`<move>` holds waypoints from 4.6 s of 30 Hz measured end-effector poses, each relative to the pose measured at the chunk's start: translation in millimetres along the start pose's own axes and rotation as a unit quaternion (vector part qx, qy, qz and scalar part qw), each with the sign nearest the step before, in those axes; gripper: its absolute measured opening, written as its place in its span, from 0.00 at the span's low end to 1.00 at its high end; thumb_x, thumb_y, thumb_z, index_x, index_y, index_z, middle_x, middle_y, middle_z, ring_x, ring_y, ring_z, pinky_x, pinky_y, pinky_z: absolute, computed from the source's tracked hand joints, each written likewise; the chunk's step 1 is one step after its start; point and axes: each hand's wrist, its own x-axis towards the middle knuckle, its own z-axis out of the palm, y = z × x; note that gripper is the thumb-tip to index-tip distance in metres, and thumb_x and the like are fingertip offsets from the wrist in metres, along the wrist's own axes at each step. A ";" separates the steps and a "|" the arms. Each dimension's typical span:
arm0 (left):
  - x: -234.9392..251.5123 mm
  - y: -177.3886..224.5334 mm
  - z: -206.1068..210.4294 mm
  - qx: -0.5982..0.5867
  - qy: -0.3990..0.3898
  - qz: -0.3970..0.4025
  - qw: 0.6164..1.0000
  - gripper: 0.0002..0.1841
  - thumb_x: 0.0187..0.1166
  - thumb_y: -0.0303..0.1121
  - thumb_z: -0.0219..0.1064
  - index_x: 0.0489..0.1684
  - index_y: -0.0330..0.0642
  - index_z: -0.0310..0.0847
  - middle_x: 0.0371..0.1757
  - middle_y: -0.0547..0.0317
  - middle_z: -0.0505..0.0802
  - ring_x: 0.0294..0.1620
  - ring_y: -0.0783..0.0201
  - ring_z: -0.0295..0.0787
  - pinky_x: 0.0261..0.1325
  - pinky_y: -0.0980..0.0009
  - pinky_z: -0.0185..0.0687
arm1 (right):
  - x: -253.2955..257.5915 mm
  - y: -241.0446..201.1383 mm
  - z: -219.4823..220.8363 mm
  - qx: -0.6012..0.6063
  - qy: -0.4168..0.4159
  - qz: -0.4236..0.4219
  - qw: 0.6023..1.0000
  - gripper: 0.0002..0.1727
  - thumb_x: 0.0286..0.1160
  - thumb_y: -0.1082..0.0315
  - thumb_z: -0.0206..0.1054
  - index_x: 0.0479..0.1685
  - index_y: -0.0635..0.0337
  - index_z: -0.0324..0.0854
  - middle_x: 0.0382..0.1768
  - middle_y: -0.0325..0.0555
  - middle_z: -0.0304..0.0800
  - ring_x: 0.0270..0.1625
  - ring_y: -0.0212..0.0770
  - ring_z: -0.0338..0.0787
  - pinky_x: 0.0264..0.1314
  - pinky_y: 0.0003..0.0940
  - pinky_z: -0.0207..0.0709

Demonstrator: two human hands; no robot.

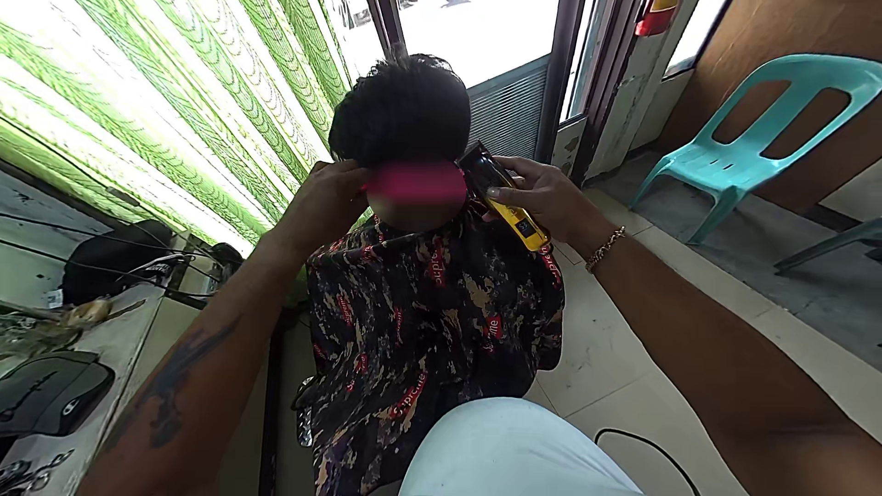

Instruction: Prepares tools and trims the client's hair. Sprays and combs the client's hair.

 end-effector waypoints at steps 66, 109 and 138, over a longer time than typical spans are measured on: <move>-2.9 -12.8 46.3 -0.008 0.253 0.033 0.967 0.12 0.86 0.36 0.65 0.60 0.47 0.91 0.42 0.46 0.91 0.55 0.46 0.85 0.76 0.43 0.63 | 12.1 -44.7 55.2 -0.229 0.007 -0.023 0.973 0.34 0.74 0.67 0.76 0.83 0.54 0.71 0.55 0.50 0.92 0.43 0.41 0.96 0.50 0.36 0.92; -3.2 -20.3 47.5 -0.020 0.263 0.044 0.964 0.13 0.86 0.37 0.66 0.60 0.46 0.91 0.43 0.46 0.92 0.54 0.48 0.87 0.75 0.46 0.65 | 14.0 -44.8 53.4 -0.156 0.021 -0.022 0.987 0.30 0.75 0.69 0.75 0.79 0.55 0.75 0.58 0.52 0.92 0.48 0.47 0.97 0.50 0.41 0.94; 14.6 12.0 3.6 0.116 0.194 0.052 0.973 0.13 0.88 0.37 0.63 0.62 0.47 0.90 0.41 0.46 0.90 0.51 0.45 0.86 0.76 0.42 0.62 | 16.2 -41.4 14.9 0.000 -0.032 0.006 0.999 0.27 0.79 0.74 0.70 0.78 0.59 0.74 0.52 0.57 0.91 0.41 0.48 0.96 0.45 0.40 0.94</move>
